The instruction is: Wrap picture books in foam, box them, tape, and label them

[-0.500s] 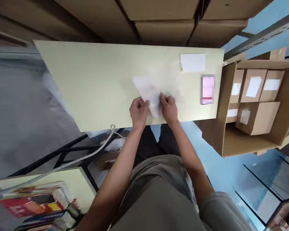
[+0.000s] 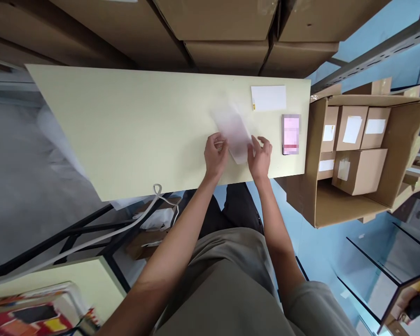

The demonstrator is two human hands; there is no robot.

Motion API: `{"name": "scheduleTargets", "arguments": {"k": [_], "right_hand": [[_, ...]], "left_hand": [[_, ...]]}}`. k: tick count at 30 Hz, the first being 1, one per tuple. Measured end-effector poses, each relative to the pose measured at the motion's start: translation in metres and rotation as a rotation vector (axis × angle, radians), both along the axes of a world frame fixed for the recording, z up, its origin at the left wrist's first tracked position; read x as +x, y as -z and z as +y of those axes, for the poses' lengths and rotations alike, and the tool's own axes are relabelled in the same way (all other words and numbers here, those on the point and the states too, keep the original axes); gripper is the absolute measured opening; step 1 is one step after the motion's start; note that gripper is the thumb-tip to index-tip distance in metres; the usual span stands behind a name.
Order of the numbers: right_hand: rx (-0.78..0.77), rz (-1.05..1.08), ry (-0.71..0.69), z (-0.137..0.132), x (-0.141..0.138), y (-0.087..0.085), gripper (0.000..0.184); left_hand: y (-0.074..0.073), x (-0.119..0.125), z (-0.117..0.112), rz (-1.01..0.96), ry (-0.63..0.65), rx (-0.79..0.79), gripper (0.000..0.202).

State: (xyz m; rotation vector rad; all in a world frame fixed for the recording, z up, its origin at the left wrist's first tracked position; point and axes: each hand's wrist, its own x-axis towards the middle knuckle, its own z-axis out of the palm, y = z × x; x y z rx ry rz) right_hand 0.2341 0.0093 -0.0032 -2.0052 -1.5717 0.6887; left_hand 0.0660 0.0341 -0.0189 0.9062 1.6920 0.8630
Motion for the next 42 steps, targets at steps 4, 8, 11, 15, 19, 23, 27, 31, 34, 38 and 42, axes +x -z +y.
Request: {"name": "scheduleTargets", "arguments": {"k": [4, 8, 11, 15, 19, 23, 27, 31, 34, 38, 42], "right_hand": [[0.035, -0.080, 0.044, 0.008, 0.006, 0.026, 0.044], [-0.021, -0.040, 0.065, 0.013, -0.008, 0.029, 0.045], [-0.080, -0.021, 0.036, 0.018, -0.033, 0.025, 0.043], [-0.141, -0.014, -0.097, 0.022, -0.099, 0.025, 0.035], [-0.175, -0.074, -0.269, 0.017, -0.196, 0.028, 0.026], [-0.141, -0.151, -0.388, 0.017, -0.288, 0.032, 0.023], [-0.110, -0.221, -0.308, 0.025, -0.337, 0.038, 0.019], [-0.080, -0.217, -0.196, 0.022, -0.345, 0.036, 0.023], [-0.089, -0.177, -0.143, 0.016, -0.345, 0.031, 0.030], [-0.131, -0.143, -0.051, 0.017, -0.347, 0.023, 0.026], [-0.216, -0.136, -0.062, 0.025, -0.346, 0.010, 0.022]], "left_hand": [[0.003, -0.002, -0.008, -0.016, -0.047, -0.039, 0.044], [-0.001, -0.001, -0.012, -0.139, -0.128, -0.077, 0.040], [-0.002, -0.020, -0.013, -0.193, -0.205, -0.077, 0.037], [0.007, -0.082, -0.018, -0.125, -0.327, -0.046, 0.040], [0.023, -0.168, -0.020, 0.079, -0.431, -0.033, 0.048], [0.033, -0.243, -0.017, 0.291, -0.476, 0.020, 0.052], [0.035, -0.287, -0.009, 0.350, -0.353, 0.091, 0.049], [0.030, -0.300, -0.007, 0.280, -0.240, 0.076, 0.047], [0.022, -0.303, -0.010, 0.253, -0.178, 0.111, 0.044], [0.014, -0.310, -0.013, 0.206, -0.100, 0.136, 0.043], [0.006, -0.314, -0.008, 0.165, -0.017, 0.111, 0.046]]}}
